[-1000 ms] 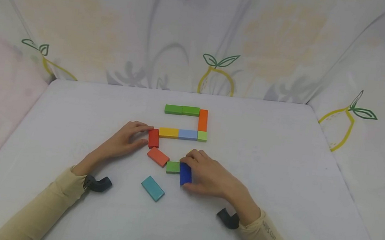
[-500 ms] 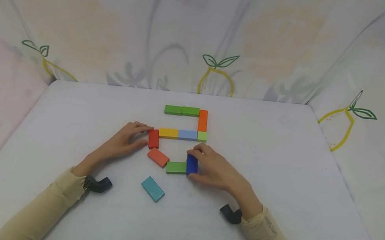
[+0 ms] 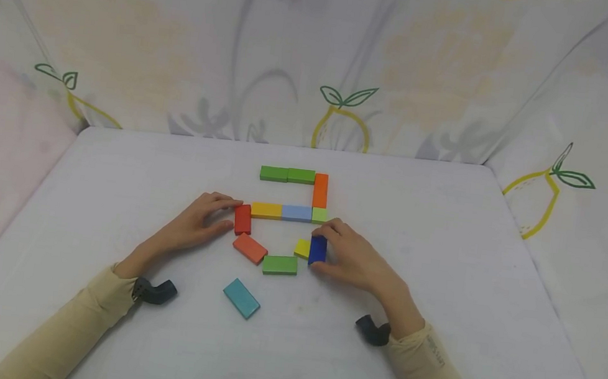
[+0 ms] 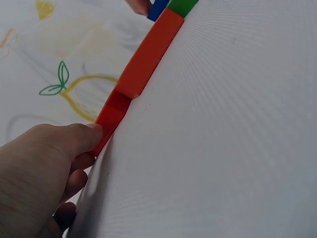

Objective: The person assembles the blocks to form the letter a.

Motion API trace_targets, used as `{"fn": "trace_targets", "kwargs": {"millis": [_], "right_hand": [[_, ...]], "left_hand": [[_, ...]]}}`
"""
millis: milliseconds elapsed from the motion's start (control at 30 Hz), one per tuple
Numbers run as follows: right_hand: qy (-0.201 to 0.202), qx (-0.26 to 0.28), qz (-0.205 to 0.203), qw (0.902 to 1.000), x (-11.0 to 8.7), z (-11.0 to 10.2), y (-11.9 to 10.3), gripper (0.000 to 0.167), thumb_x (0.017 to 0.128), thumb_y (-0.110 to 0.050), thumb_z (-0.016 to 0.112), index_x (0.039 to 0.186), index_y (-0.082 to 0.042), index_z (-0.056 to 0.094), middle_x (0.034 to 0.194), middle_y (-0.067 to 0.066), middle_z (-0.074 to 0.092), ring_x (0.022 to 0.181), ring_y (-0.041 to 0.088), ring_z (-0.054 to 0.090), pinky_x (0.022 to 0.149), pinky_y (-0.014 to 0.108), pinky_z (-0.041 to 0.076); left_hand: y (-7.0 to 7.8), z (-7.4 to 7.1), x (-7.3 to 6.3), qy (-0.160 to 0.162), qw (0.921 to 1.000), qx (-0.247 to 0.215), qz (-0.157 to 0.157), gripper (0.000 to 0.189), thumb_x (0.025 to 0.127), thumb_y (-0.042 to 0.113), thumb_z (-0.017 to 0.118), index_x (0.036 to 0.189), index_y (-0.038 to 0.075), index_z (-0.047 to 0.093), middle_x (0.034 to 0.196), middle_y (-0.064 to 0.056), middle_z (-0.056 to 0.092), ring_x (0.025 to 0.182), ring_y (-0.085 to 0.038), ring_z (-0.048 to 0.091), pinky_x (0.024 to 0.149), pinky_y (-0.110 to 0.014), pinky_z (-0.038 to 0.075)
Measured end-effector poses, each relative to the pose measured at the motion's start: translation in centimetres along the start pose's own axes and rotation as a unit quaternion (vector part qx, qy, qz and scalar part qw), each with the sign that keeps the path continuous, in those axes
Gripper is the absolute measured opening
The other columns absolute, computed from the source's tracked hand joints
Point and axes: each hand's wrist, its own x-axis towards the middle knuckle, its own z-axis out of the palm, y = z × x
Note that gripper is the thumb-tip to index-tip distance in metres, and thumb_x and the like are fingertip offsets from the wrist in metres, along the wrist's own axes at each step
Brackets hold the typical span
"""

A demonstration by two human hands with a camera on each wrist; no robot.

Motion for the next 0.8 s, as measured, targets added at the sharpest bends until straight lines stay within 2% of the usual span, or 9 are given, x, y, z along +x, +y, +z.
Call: {"fn": "trace_targets", "kwargs": {"millis": [333, 533, 800], "right_hand": [[0.005, -0.010, 0.020, 0.9997, 0.0, 0.0, 1.4, 0.049, 0.079, -0.028, 0.077, 0.119, -0.007, 0.060, 0.117, 0.007, 0.055, 0.106, 0.021, 0.058, 0.089, 0.036, 0.052], [-0.021, -0.003, 0.046, 0.9987, -0.3, -0.1, 1.9, 0.053, 0.080, -0.029, 0.075, 0.127, -0.011, 0.057, 0.124, 0.009, 0.052, 0.114, 0.024, 0.054, 0.096, 0.041, 0.048], [-0.025, -0.003, 0.045, 0.9987, -0.2, 0.0, 2.3, 0.054, 0.085, -0.025, 0.070, 0.134, -0.010, 0.052, 0.128, 0.012, 0.048, 0.109, 0.024, 0.053, 0.093, 0.042, 0.048]], "left_hand": [[0.0, 0.1, 0.0, 0.002, 1.0000, 0.003, 0.003, 0.046, 0.089, 0.019, 0.066, 0.132, 0.012, 0.054, 0.124, -0.008, 0.058, 0.114, -0.024, 0.048, 0.096, -0.044, 0.040], [0.2, 0.0, 0.0, -0.001, 1.0000, 0.005, 0.001, 0.045, 0.088, 0.020, 0.066, 0.132, 0.012, 0.055, 0.123, -0.008, 0.058, 0.112, -0.023, 0.049, 0.094, -0.043, 0.041], [0.4, -0.1, 0.0, -0.001, 0.9999, 0.007, -0.008, 0.046, 0.088, 0.021, 0.066, 0.132, 0.012, 0.055, 0.124, -0.008, 0.058, 0.113, -0.024, 0.049, 0.095, -0.044, 0.041]]}}
